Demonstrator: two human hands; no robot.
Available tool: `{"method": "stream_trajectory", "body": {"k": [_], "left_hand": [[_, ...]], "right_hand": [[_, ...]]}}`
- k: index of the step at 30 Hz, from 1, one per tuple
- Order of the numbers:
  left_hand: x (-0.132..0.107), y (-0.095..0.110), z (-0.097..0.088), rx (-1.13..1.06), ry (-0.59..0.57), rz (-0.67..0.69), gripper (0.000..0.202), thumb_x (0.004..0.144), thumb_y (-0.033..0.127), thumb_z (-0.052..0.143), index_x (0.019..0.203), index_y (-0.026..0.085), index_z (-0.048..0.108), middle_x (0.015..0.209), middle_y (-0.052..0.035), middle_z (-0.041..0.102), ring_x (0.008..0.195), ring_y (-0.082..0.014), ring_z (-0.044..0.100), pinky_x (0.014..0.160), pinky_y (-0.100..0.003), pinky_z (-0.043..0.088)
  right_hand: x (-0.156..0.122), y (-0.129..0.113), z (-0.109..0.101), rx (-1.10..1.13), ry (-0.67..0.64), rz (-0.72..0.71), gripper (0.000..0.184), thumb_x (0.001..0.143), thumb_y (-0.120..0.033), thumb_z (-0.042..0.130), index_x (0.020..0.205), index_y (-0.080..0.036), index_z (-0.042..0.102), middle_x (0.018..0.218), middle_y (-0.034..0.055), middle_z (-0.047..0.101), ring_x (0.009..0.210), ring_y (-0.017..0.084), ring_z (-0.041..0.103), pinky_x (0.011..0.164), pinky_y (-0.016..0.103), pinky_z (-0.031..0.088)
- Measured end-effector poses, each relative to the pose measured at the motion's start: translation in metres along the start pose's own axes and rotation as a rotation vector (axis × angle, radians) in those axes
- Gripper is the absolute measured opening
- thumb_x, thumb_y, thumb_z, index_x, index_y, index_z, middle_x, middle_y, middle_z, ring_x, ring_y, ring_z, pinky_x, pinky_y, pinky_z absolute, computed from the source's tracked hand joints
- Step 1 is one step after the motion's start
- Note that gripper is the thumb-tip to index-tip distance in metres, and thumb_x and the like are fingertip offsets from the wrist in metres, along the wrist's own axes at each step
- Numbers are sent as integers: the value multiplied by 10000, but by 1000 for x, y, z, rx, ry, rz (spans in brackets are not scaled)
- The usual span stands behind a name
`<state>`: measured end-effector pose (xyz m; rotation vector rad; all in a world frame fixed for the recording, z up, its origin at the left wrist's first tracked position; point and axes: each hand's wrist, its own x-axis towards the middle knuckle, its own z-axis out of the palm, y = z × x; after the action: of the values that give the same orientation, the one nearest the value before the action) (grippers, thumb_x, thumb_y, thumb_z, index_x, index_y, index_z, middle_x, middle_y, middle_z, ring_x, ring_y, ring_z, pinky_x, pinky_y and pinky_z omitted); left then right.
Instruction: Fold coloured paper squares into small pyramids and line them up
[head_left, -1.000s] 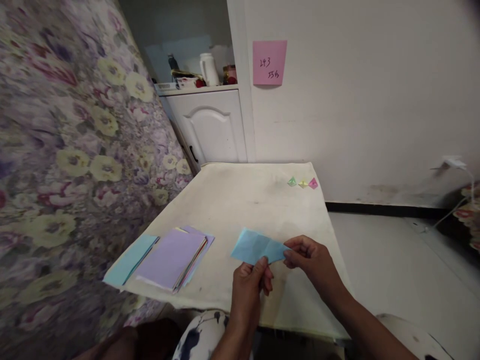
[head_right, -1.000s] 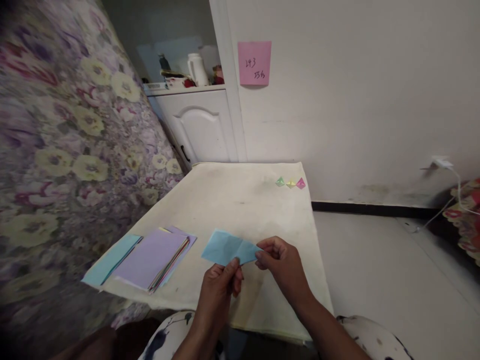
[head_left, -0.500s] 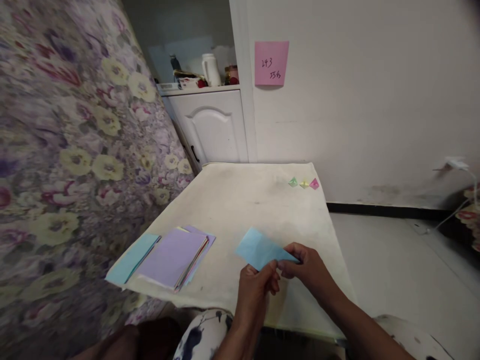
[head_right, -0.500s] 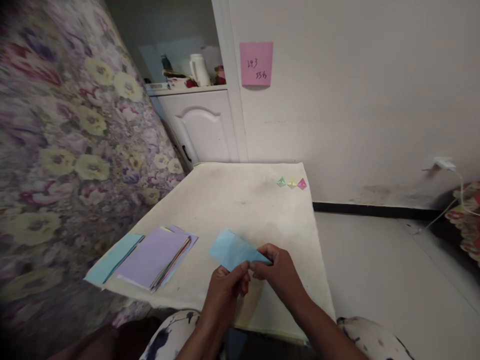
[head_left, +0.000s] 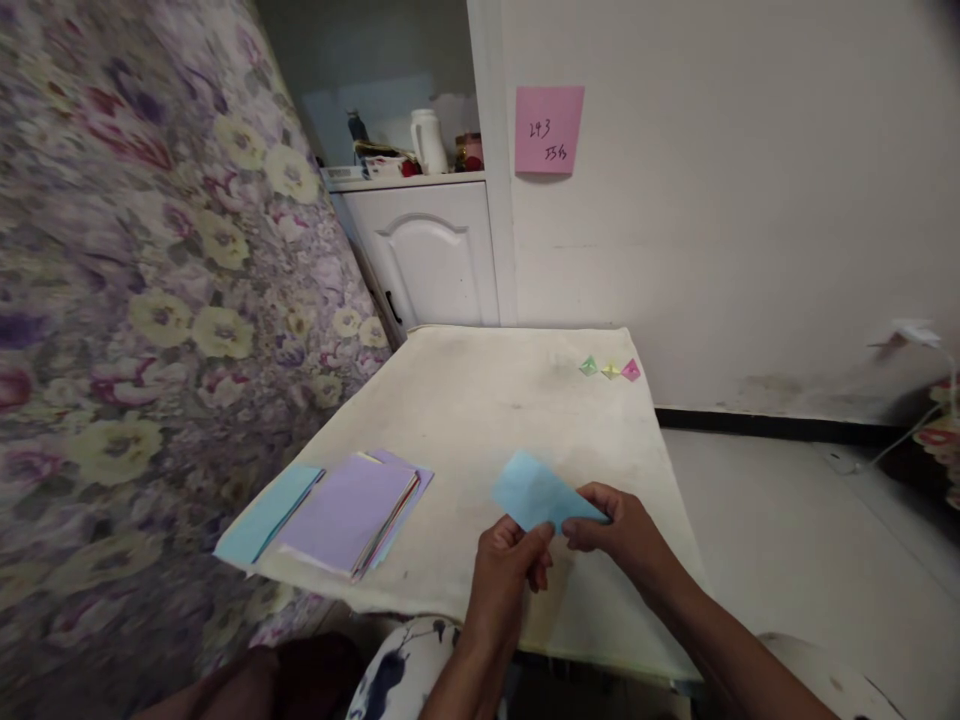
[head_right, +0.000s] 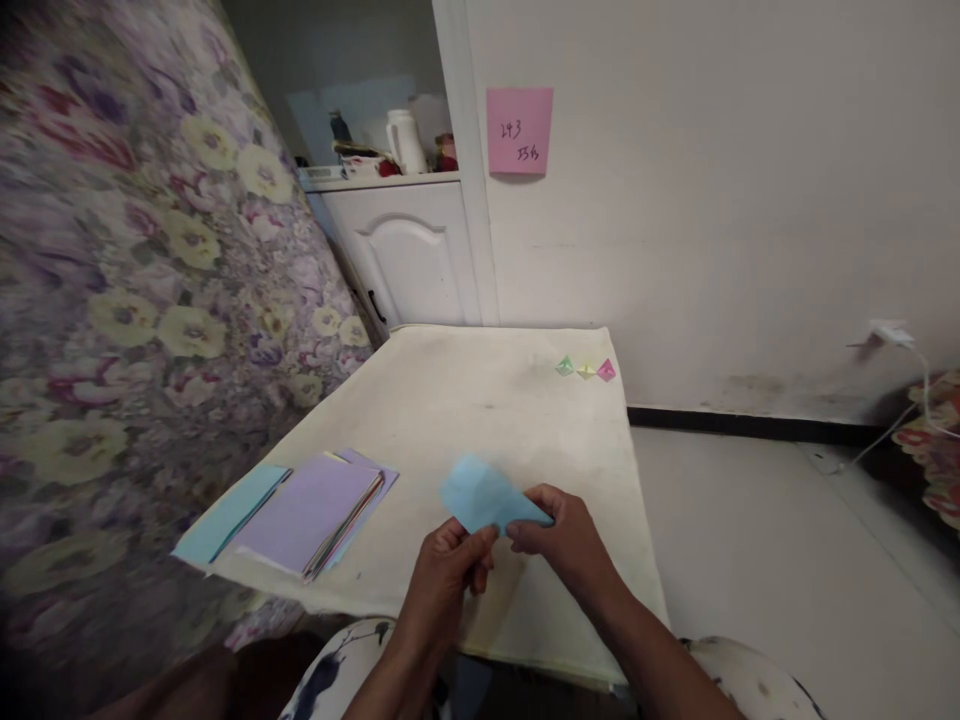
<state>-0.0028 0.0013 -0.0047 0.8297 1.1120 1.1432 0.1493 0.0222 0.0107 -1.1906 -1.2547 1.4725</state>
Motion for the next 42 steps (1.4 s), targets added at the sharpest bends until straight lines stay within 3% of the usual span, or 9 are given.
{"method": "stream_trajectory", "body": {"k": [6,13,15,19,22,31,35,39,42], "left_hand": [[0,2,-1,39,-1,20,238,690,333,659,618,130,556,448,47,512,325,-41,383,371,-174,248],[2,6,-8,59,23,38,255,664,348,673,595,132,556,439,44,520,316,-43,376,361,-177,238],[2,4,-7,75,26,28,263,654,351,680,581,136,547,430,46,517,310,-44,375,357,-178,237],[1,-2,-2,103,-32,-1,246,659,354,674,618,137,566,421,49,516,295,-47,373,347,-179,243],[0,-6,2,113,-88,-35,244,654,358,679,642,137,577,420,46,524,287,-49,377,336,-177,236],[0,-5,4,-139,-24,-88,231,659,312,695,660,148,534,458,26,570,399,-63,490,412,-149,356],[-2,-1,7,-274,1,-112,260,630,293,729,660,155,510,629,-10,651,624,-124,629,566,-197,472],[-3,3,8,-307,-15,-30,229,625,282,735,731,159,573,761,-22,669,771,-158,639,726,-265,491],[-5,8,7,-187,-37,94,169,703,283,667,812,157,634,803,-43,666,810,-179,622,783,-305,479]], "right_hand": [[-1,0,-3,48,-10,-2,149,619,-198,673,741,-148,603,593,-28,611,528,110,564,521,228,430],[3,3,-31,12,5,42,248,598,-268,708,802,-159,617,564,-33,595,528,118,566,538,246,423],[3,2,-37,-10,-10,33,317,581,-285,729,857,-171,623,638,-18,617,595,131,579,584,258,436],[2,-5,-31,-66,-172,18,356,590,-336,734,886,-167,630,785,20,637,718,156,570,645,261,429],[2,-7,-20,-97,-203,-2,276,647,-419,672,701,-156,607,644,-16,571,601,122,504,559,224,374],[7,6,-17,-154,-119,-32,220,703,-371,628,662,-159,583,553,-52,451,507,86,383,492,201,291],[7,6,-15,-335,-20,-148,174,687,-311,642,603,-171,582,516,-65,352,494,84,318,470,202,247],[3,-1,-10,-419,62,-240,86,688,-258,633,642,-189,610,582,-51,427,520,95,366,488,210,298],[1,-3,-7,-408,122,-300,56,704,-239,610,665,-198,609,648,-29,502,573,116,447,527,224,363]]}}
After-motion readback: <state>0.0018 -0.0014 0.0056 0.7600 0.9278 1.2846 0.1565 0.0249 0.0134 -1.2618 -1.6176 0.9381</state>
